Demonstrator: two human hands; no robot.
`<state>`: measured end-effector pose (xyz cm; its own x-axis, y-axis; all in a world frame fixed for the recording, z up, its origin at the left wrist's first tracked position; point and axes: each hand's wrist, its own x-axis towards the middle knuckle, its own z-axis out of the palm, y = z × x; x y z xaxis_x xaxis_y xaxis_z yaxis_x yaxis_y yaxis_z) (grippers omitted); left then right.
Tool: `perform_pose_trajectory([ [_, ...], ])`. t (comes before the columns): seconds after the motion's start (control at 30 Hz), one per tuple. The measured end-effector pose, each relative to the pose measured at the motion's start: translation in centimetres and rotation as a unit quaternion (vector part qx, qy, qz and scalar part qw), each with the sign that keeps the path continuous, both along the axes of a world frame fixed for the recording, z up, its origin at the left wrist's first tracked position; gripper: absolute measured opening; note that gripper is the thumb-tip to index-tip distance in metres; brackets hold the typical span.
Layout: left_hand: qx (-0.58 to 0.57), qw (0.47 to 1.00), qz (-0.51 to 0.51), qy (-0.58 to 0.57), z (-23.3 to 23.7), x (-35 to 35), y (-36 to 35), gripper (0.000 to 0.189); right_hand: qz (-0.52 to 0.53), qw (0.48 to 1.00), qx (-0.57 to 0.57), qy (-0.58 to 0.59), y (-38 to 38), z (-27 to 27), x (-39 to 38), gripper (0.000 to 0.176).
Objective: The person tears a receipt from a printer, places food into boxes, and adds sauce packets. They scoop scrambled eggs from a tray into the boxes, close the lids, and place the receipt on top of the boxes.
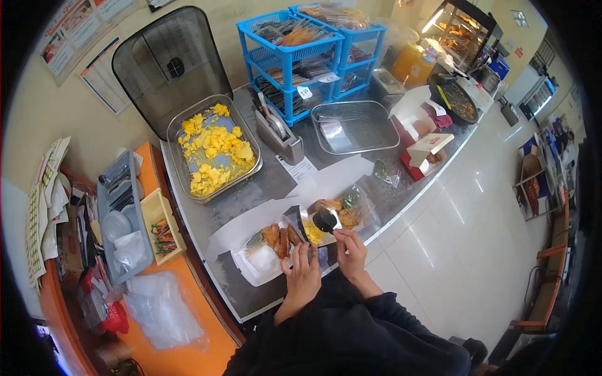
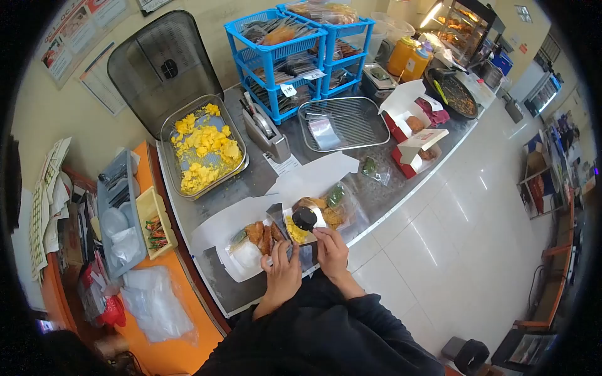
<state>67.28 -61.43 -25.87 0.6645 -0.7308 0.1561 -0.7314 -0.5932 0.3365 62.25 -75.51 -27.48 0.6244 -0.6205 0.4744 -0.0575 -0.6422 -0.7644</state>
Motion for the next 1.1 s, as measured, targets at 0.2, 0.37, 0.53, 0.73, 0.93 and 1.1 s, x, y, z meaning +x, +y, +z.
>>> perform_pose_trajectory([
  [0.2, -0.011, 0.998, -0.013, 0.062, 1.8, 0.8, 0.5, 0.045, -0.025, 0.978, 0.209, 0.007, -1.0, 2.1, 1.3, 0.017],
  [0.37, -0.255, 0.931, -0.057, 0.255, 10.2, 7.1, 6.3, 0.027, 0.058, 0.901, 0.422, 0.079, -4.0, 11.5, 5.1, 0.020],
  [0.53, -0.336, 0.902, 0.248, 0.109, 11.9, 19.7, 13.4, 0.024, 0.295, 0.932, 0.178, 0.112, -3.7, 15.9, 19.5, 0.021],
  [0.73, -0.268, 0.839, 0.295, 0.370, -2.5, 30.8, 15.5, 0.048, 0.338, 0.906, -0.158, 0.199, 3.2, 4.0, 38.3, 0.025],
  [0.93, -0.430, 0.681, 0.254, 0.536, -3.1, 30.0, 12.4, 0.062, 0.417, 0.848, -0.234, 0.229, 9.2, 0.6, 39.1, 0.029],
  [1.1, -0.508, 0.631, 0.226, 0.540, -2.7, 29.7, 12.3, 0.061, 0.523, 0.778, -0.308, 0.161, 7.7, 2.1, 36.3, 0.016],
])
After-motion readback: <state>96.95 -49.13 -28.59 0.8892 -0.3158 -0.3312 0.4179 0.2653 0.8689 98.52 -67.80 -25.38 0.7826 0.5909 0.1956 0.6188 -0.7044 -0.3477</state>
